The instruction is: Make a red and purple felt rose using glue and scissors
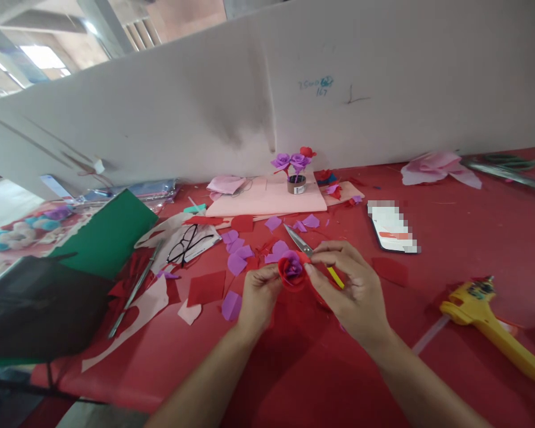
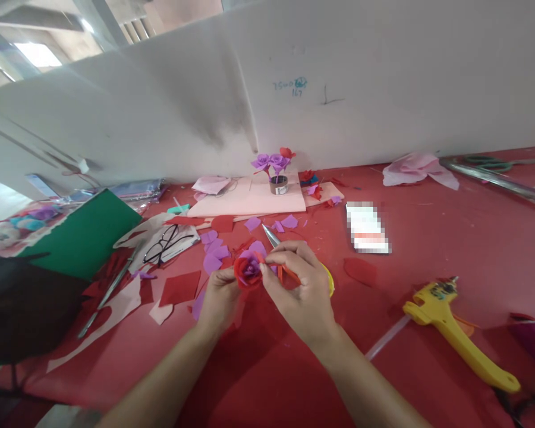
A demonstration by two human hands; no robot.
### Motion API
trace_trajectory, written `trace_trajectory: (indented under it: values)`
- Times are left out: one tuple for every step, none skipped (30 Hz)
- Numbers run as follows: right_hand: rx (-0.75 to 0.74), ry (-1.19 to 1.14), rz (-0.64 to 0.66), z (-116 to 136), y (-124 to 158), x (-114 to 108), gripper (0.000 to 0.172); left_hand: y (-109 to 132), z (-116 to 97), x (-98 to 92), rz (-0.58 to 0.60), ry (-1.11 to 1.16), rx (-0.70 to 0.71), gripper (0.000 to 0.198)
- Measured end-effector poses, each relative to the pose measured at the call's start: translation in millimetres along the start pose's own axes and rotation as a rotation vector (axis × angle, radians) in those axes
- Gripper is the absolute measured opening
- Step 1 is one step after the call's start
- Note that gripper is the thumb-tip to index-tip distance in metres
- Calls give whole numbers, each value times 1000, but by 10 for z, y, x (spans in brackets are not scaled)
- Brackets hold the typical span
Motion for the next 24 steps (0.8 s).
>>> trace_trajectory:
  values:
    - [-30, 11, -3, 23, 0, 1, 7, -1, 3, -3, -1, 8, 2, 7]
    - [-54, 14, -5, 41, -1, 1, 8, -2, 7, -7, -2, 16, 4, 7]
    - [-73, 10, -2, 55, -2, 2, 10, -1, 14, -13, 0, 25, 5, 7]
    - [-88, 0, 2, 66, -3, 1, 10, 0, 24, -20, 5, 32, 6, 6]
    - [-100, -11, 9, 75, -3, 0, 11, 1, 37, -28, 12, 37, 8, 6]
    - [-108, -23, 12, 83, -2, -4, 12, 2, 51, -36, 20, 40, 9, 5]
    - [-113, -34, 12, 89, -1, -10, 12, 1, 67, -45, 27, 45, 11, 5]
    - [-115, -46, 12, 94, 2, -17, 12, -2, 81, -52, 33, 50, 14, 5]
    - [-113, -59, 12, 98, 4, -25, 13, -6, 93, -57, 33, 58, 16, 5]
    - [-106, -72, 13, 100, 7, -32, 13, -11, 101, -60, 28, 67, 18, 6]
    - [-96, -86, 17, 101, 10, -38, 14, -18, 103, -58, 21, 77, 19, 7]
    - [-85, -99, 23, 101, 13, -42, 14, -25, 100, -54, 9, 90, 21, 8]
    - [-73, -114, 29, 98, 15, -43, 15, -32, 92, -47, -3, 106, 19, 9]
    - [-58, -132, 34, 93, 17, -41, 16, -37, 83, -37, -16, 128, 11, 11]
    - [-38, -158, 37, 83, 19, -36, 16, -41, 73, -28, -27, 156, -5, 12]
    - [-7, -192, 40, 67, 19, -28, 16, -43, 66, -20, -38, 191, -26, 15]
    - [38, -232, 43, 45, 18, -16, 15, -45, 61, -14, -46, 228, -50, 19]
    - [96, -274, 48, 16, 17, -2, 15, -45, 60, -11, -48, 262, -74, 24]
    - [161, -315, 57, -16, 17, 14, 15, -45, 62, -9, -45, 290, -97, 28]
    - [220, -352, 70, -45, 16, 31, 15, -45, 66, -9, -39, 312, -117, 30]
    - [269, -382, 87, -70, 16, 46, 15, -44, 69, -10, -33, 327, -133, 32]
    - [301, -404, 103, -87, 15, 58, 16, -42, 71, -9, -29, 336, -146, 34]
    - [319, -420, 117, -96, 15, 66, 18, -39, 69, -6, -25, 338, -153, 35]
    - [327, -430, 133, -99, 15, 71, 19, -35, 61, 0, -23, 337, -151, 36]
Point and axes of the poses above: each hand's wrist, its own y-axis away from the middle knuckle, its own x-axis out of the palm, z = x × y, the point moved 3 cm from there along -y, towards the middle knuckle
